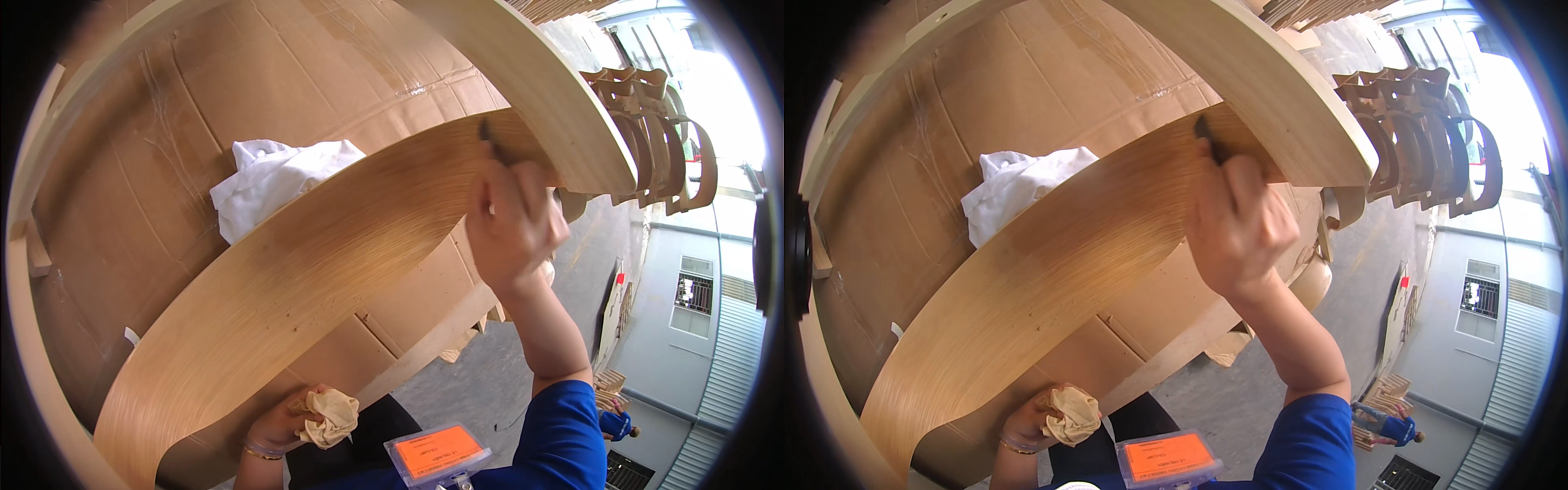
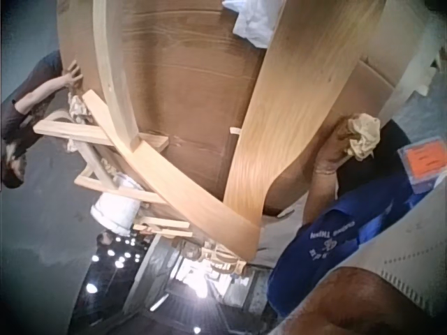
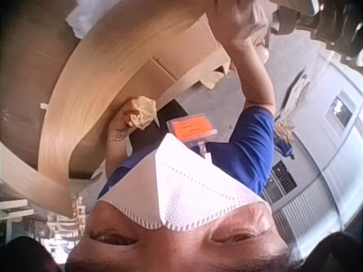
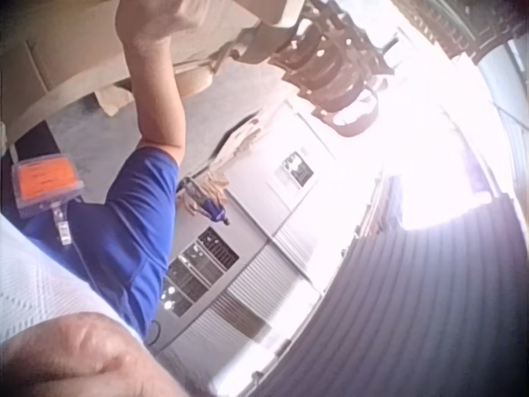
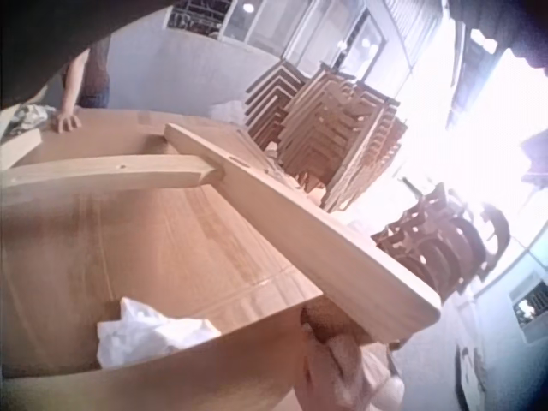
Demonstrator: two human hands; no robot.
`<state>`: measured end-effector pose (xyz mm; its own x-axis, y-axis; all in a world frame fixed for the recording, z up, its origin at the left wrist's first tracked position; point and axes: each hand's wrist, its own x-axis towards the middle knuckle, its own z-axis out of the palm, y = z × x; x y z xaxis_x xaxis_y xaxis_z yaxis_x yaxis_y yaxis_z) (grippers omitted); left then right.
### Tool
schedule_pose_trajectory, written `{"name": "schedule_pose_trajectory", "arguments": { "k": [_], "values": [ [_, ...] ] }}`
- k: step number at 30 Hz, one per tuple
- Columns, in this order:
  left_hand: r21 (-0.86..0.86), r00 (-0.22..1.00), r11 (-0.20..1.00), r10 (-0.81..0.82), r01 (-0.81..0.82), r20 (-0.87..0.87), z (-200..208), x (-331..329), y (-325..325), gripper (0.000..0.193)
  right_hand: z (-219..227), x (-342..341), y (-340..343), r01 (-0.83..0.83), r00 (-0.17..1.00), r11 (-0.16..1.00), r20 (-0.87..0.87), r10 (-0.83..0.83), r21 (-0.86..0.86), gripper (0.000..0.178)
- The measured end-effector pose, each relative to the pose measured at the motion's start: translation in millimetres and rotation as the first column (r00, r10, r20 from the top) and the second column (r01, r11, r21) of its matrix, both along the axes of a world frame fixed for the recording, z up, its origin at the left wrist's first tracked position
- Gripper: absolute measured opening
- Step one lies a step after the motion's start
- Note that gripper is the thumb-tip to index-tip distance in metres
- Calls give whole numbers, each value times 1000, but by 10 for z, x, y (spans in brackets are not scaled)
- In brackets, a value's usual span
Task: The person scrapes a curved wooden furniture part with a small metal blade and wipes the surface with a cloth. The person repeatedly scrapes small areas and wipes them, working along the curved edge of the piece.
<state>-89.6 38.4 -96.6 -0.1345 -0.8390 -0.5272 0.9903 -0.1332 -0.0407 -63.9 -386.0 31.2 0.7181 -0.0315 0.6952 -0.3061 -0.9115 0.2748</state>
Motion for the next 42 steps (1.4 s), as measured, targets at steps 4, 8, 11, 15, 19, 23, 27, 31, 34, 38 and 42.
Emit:
{"name": "schedule_pose_trajectory", "arguments": {
  "k": [4, 8, 11, 15, 19, 23, 27, 31, 34, 38, 42],
  "values": [
    [-1, 1000, 1000, -22, 22, 6, -6, -2, 3, 53, -21, 12, 60, 8, 999, 995, -53, -3, 104, 24],
    [-44, 1000, 999, -27, 27, 9, 19, 27, -23, 52, -10, 90, 34, 39, 998, 994, -41, -43, -105, 20],
    [-54, 999, 999, -8, 10, 33, 84, 63, -36, 52, -46, 135, 54, -32, 987, 997, -155, 42, 66, 16],
    [-15, 998, 999, -28, 29, 59, 161, 94, -43, 53, -85, 141, 97, 11, 996, 1000, -85, -9, 18, 16],
    [-16, 998, 999, -29, 29, 51, 167, 96, -59, 53, -136, 126, 149, 80, 970, 997, -229, -83, -25, 20],
    [-18, 995, 998, -53, 54, 80, 159, 104, -73, 52, -202, 134, 166, -36, 989, 960, -128, 74, 277, 20],
    [-58, 994, 996, -61, 67, 96, 124, 95, -64, 53, -252, 176, 199, 26, 993, 982, -117, -4, 186, 21],
    [-53, 985, 996, -63, 72, 159, -22, 2, -46, 56, -279, 167, 449, -97, 948, 478, -65, 311, 873, 15],
    [-100, 991, 994, -21, 34, 129, -134, -54, -67, 58, -164, 0, 744, 49, 980, -382, 29, 195, 923, 6],
    [-172, 1000, 985, 0, 3, 15, -97, 20, -191, 66, 124, -272, 1071, -77, 988, -764, 152, 27, 640, 9],
    [-350, 992, 935, 90, -54, 88, 195, 157, -350, 73, 397, -575, 1519, -31, 999, -740, 8, -35, 672, 12]
  ]
}}
